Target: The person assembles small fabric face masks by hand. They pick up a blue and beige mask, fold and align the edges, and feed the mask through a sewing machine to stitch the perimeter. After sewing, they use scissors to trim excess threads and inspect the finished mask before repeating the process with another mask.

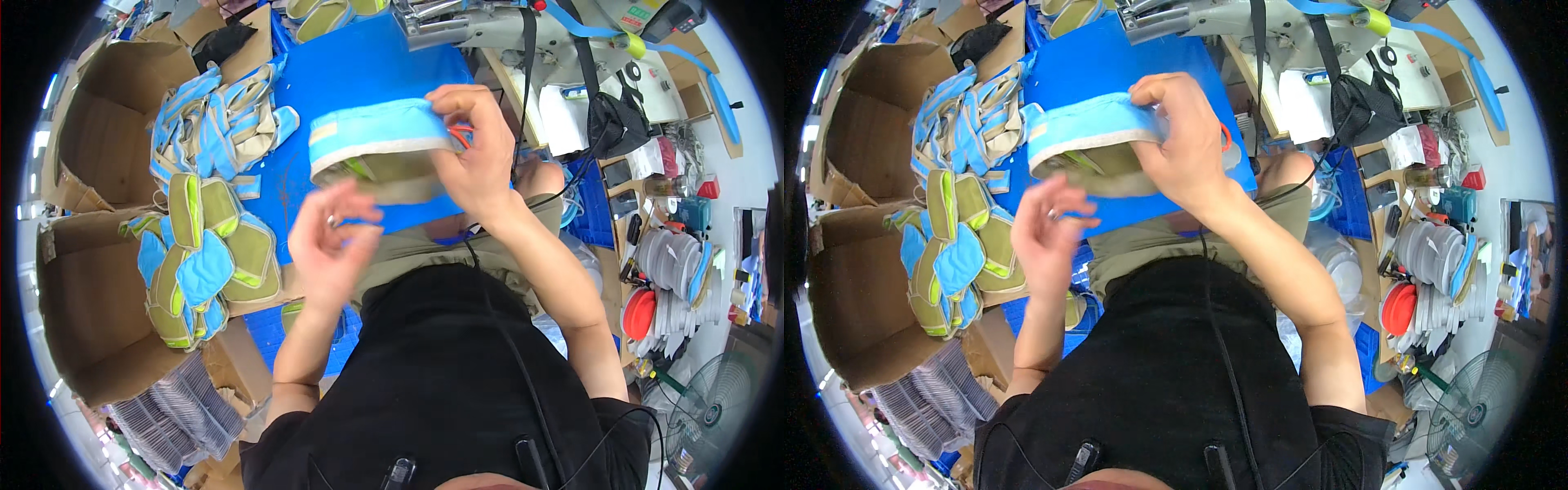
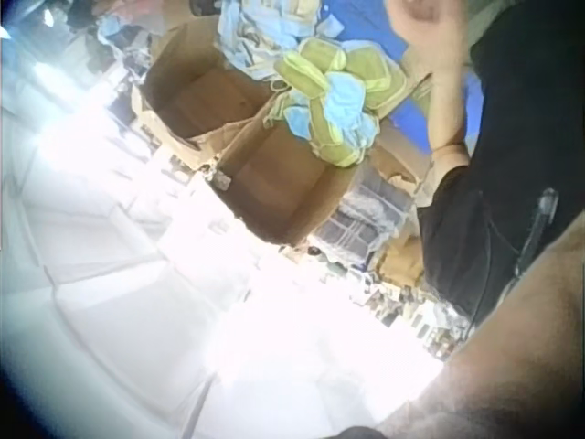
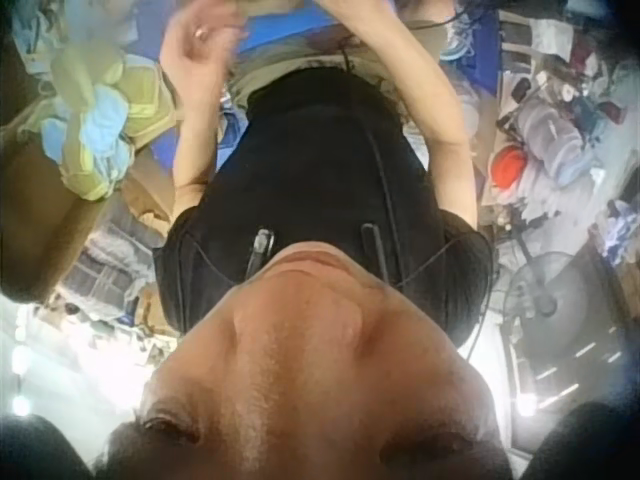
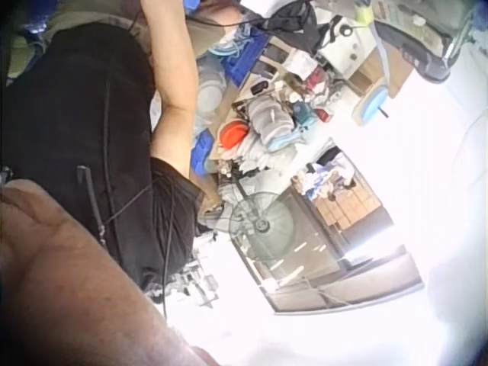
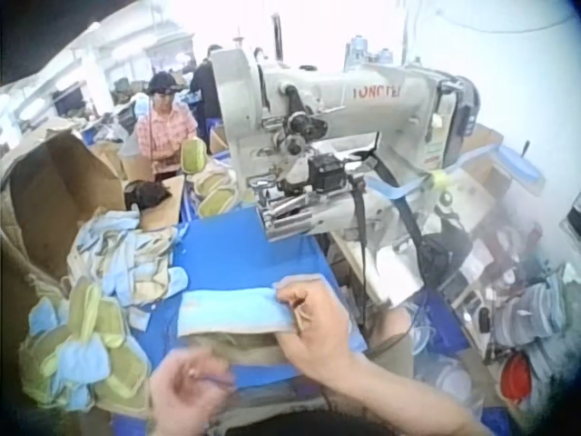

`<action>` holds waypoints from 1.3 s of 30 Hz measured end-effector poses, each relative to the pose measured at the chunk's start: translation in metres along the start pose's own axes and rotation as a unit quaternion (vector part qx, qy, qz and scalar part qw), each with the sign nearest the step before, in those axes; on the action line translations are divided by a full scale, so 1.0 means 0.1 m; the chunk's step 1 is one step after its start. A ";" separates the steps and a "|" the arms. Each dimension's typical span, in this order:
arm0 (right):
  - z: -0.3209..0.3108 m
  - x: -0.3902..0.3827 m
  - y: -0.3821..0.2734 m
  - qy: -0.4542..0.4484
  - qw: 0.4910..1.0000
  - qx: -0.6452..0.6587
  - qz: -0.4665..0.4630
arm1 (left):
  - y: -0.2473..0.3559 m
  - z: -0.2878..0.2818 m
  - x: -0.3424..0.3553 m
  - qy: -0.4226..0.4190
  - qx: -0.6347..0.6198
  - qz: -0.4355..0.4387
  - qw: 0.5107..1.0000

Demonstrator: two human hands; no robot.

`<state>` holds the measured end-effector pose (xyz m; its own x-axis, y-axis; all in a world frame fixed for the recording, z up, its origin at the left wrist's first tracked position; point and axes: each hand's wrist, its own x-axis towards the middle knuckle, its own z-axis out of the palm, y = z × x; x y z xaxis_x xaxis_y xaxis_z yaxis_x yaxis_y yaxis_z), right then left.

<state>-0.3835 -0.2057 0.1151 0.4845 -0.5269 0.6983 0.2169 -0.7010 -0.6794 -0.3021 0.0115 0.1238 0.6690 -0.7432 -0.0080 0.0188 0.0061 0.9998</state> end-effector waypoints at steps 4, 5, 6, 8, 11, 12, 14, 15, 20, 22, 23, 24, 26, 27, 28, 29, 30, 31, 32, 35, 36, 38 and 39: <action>0.10 -0.05 -0.24 -0.030 0.999 -0.008 0.010 | 0.23 0.10 0.15 0.128 0.444 0.437 0.771; 0.11 -0.08 -0.29 -0.042 0.999 -0.005 0.010 | 0.28 0.13 0.30 0.119 0.463 0.416 0.774; 0.13 -0.11 -0.35 -0.056 0.998 0.004 0.012 | 0.23 0.07 0.46 0.069 0.459 0.409 0.786; 0.11 -0.15 -0.39 -0.095 0.995 -0.014 0.009 | 0.12 -0.05 0.56 0.017 0.441 0.385 0.811; -0.08 -0.19 -0.28 -0.164 0.980 -0.005 0.112 | -0.02 -0.17 0.56 0.033 0.411 0.329 0.849; -0.20 -0.28 -0.16 -0.190 0.977 -0.052 0.086 | -0.07 -0.22 0.56 0.058 0.398 0.310 0.861; -0.35 -0.47 0.09 -0.160 0.979 -0.089 0.086 | -0.12 -0.26 0.54 0.102 0.354 0.216 0.904; -0.39 -0.52 0.16 -0.141 0.982 -0.087 0.093 | -0.17 -0.25 0.54 0.098 0.359 0.223 0.901; -0.39 -0.59 0.07 -0.198 0.964 -0.036 0.174 | -0.49 -0.08 0.29 0.022 0.308 0.143 0.940; -0.39 -0.68 0.11 -0.196 0.939 0.042 0.278 | -0.52 -0.06 0.16 -0.038 0.219 0.067 0.973; -0.38 -0.70 0.15 -0.205 0.927 0.066 0.305 | -0.54 -0.06 0.05 -0.043 0.046 -0.027 0.998; -0.40 -0.72 0.18 -0.213 0.914 0.091 0.333 | -0.58 -0.05 -0.08 -0.045 -0.128 -0.121 0.983; -0.38 -0.71 0.20 -0.221 0.899 0.122 0.358 | -0.59 -0.08 -0.26 -0.064 -0.344 -0.234 0.907; -0.37 -0.70 0.18 -0.210 0.897 0.127 0.367 | -0.60 -0.08 -0.28 -0.074 -0.381 -0.242 0.889; -0.35 -0.68 0.16 -0.199 0.897 0.134 0.372 | -0.53 -0.05 -0.26 -0.084 -0.415 -0.245 0.872; -0.33 -0.65 0.15 -0.189 0.896 0.142 0.376 | -0.47 -0.03 -0.25 -0.094 -0.449 -0.247 0.853; -0.33 -0.61 0.14 -0.197 0.901 0.124 0.365 | -0.45 -0.02 -0.23 -0.072 -0.419 -0.254 0.869; -0.34 -0.54 0.14 -0.204 0.907 0.105 0.354 | -0.48 -0.03 -0.21 -0.081 -0.423 -0.249 0.867; -0.35 -0.50 0.15 -0.212 0.911 0.087 0.342 | -0.51 -0.07 -0.20 -0.089 -0.427 -0.244 0.866; -0.32 -0.45 0.21 -0.225 0.913 0.117 0.318 | -0.68 -0.18 -0.15 -0.111 -0.472 -0.218 0.847; -0.31 -0.44 0.21 -0.230 0.919 0.109 0.301 | -0.72 -0.22 -0.12 -0.118 -0.491 -0.207 0.838; -0.29 -0.43 0.18 -0.232 0.930 0.094 0.268 | -0.73 -0.32 0.00 -0.141 -0.441 -0.217 0.859; -0.27 -0.40 0.17 -0.247 0.931 0.082 0.256 | -0.68 -0.35 0.05 -0.152 -0.415 -0.223 0.869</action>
<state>-0.4221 -0.2097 0.0819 0.8819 -0.4580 0.1121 -0.0432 -0.3153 -0.9480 -0.2744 0.0311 0.0547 0.2330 -0.9370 -0.2601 0.8395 0.0588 0.5401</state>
